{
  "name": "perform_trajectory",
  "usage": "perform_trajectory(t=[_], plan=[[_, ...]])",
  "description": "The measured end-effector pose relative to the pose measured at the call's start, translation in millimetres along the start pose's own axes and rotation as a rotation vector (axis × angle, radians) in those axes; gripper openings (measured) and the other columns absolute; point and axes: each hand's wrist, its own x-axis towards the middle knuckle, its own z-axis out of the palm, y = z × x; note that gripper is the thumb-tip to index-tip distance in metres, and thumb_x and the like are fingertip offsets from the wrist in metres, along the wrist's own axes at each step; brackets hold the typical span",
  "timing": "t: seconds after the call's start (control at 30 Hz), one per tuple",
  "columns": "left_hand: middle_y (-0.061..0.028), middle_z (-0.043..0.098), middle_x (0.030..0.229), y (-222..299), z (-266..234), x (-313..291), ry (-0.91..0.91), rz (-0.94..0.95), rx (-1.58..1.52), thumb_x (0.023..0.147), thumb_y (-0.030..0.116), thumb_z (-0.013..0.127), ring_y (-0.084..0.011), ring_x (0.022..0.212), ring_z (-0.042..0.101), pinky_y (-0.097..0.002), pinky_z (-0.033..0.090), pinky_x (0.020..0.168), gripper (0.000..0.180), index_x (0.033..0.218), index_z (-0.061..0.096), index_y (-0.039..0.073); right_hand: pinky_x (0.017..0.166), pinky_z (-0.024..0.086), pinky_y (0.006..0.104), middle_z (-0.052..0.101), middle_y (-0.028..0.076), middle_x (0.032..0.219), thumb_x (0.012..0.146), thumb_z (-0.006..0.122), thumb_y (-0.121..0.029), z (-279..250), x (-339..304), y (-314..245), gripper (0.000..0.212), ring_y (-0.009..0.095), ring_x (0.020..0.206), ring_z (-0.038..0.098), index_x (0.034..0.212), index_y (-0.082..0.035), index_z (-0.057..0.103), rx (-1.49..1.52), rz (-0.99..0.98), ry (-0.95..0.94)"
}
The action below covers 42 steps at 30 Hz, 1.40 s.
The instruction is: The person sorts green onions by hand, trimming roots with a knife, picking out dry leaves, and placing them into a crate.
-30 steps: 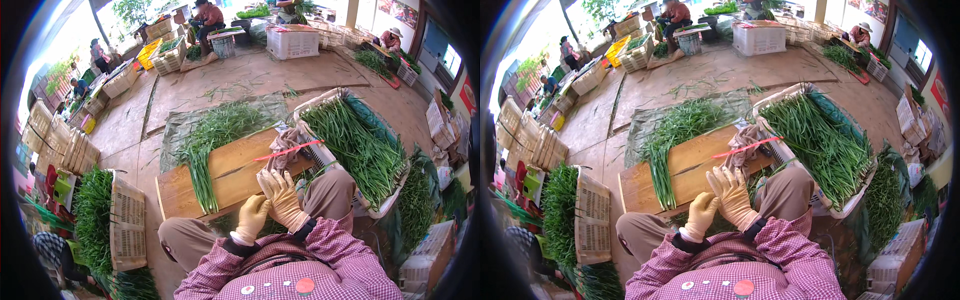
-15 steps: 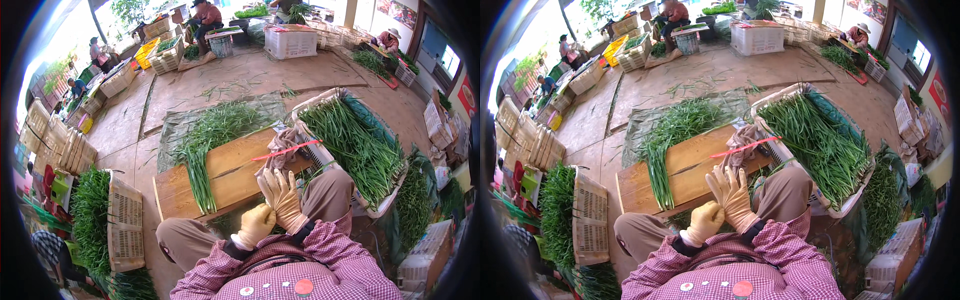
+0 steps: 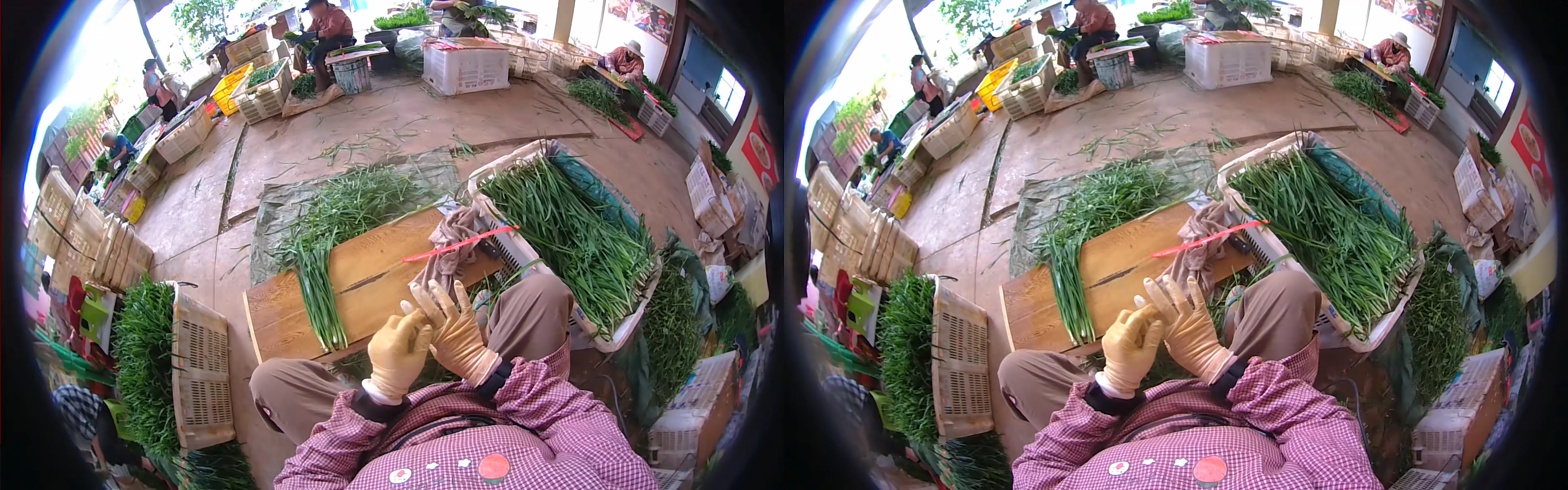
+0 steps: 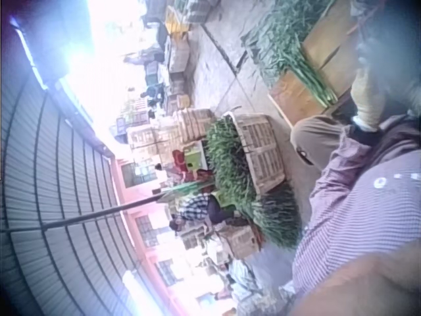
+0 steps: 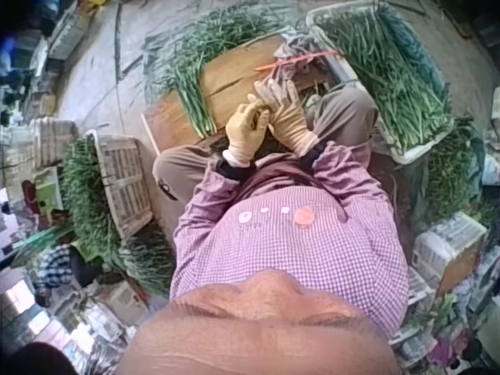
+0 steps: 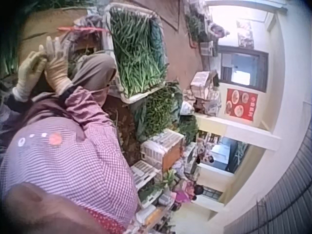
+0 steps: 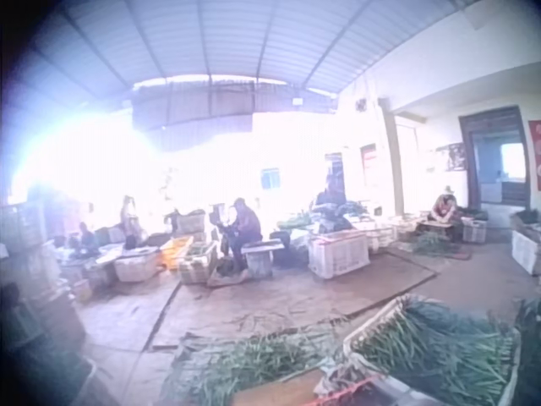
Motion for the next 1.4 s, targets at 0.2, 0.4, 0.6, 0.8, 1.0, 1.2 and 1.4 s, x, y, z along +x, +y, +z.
perform_trajectory(t=[0.2,0.4,0.6,0.8,1.0,1.2,1.4], plan=[[-0.0096,0.064,0.079,1.1,14.1,-5.8,-0.092,0.108,0.064,0.085,0.016,0.07,-0.0318,0.069,0.064,-0.042,0.05,0.058,0.009,0.094,0.069,0.013,0.119,0.016,0.0603,0.026,0.011,0.16,0.093,0.047,-0.032,3.6,0.1,3.2,0.057,0.034,0.144,0.027,0.149,-0.022,0.041,0.066,-0.006,0.005],[-0.0109,0.06,0.073,-0.3,28.7,-5.3,-0.179,0.119,-0.131,0.086,0.008,0.071,-0.0257,0.062,0.061,-0.0354,0.047,0.057,0.006,0.092,0.071,0.006,0.091,0.046,0.045,0.061,0.01,0.12,0.087,0.055,-0.031,9.2,-11.3,25.7,0.033,0.027,0.114,0.056,0.113,-0.013,0.062,0.153,0.037,-0.251],[-0.0088,0.065,0.096,-45.8,13.3,-8.9,-0.143,-0.114,-0.369,0.09,-0.001,0.067,-0.0193,0.089,0.063,-0.0297,0.05,0.081,0.009,0.099,0.067,0.0,0.057,0.047,0.0398,0.058,0.004,0.068,0.087,0.062,-0.028,-69.2,-17.8,78.4,0.018,0.023,0.063,0.061,0.073,-0.016,0.06,0.018,0.153,0.103],[0.0009,0.066,0.091,-123.5,19.6,-35.3,-0.136,-0.654,-0.509,0.095,0.005,0.064,-0.0053,0.073,0.056,-0.0189,0.044,0.059,0.011,0.105,0.068,0.005,0.08,0.053,0.0415,0.07,0.01,0.096,0.091,0.065,-0.024,-127.2,-110.2,245.0,0.021,0.032,0.089,0.066,0.104,-0.009,0.069,-0.047,0.698,0.115],[-0.0014,0.066,0.081,-123.5,48.5,-39.3,-0.288,-0.744,-0.526,0.095,0.01,0.063,-0.007,0.063,0.056,-0.0203,0.046,0.058,0.013,0.102,0.07,0.003,0.097,0.048,0.0438,0.065,0.017,0.123,0.084,0.069,-0.036,-78.7,-255.7,368.9,0.052,0.035,0.112,0.061,0.125,-0.006,0.062,-0.162,1.148,-0.183],[-0.0037,0.068,0.086,-118.1,91.3,-37.9,-0.489,-0.656,-0.426,0.092,0.006,0.065,-0.01,0.067,0.06,-0.0236,0.05,0.062,0.012,0.101,0.072,0.002,0.102,0.046,0.0437,0.062,0.02,0.128,0.087,0.068,-0.035,-13.0,-189.9,391.1,0.056,0.037,0.119,0.058,0.132,-0.004,0.057,0.134,0.939,-0.043],[-0.0084,0.072,0.089,-126.2,116.5,-50.1,-0.703,-0.534,-0.258,0.089,0.01,0.068,-0.0174,0.083,0.069,-0.0303,0.054,0.076,0.014,0.101,0.074,0.005,0.106,0.043,0.0435,0.056,0.021,0.138,0.088,0.064,-0.052,57.8,-69.5,457.9,0.073,0.036,0.128,0.052,0.143,-0.007,0.048,0.349,0.891,-0.049]])
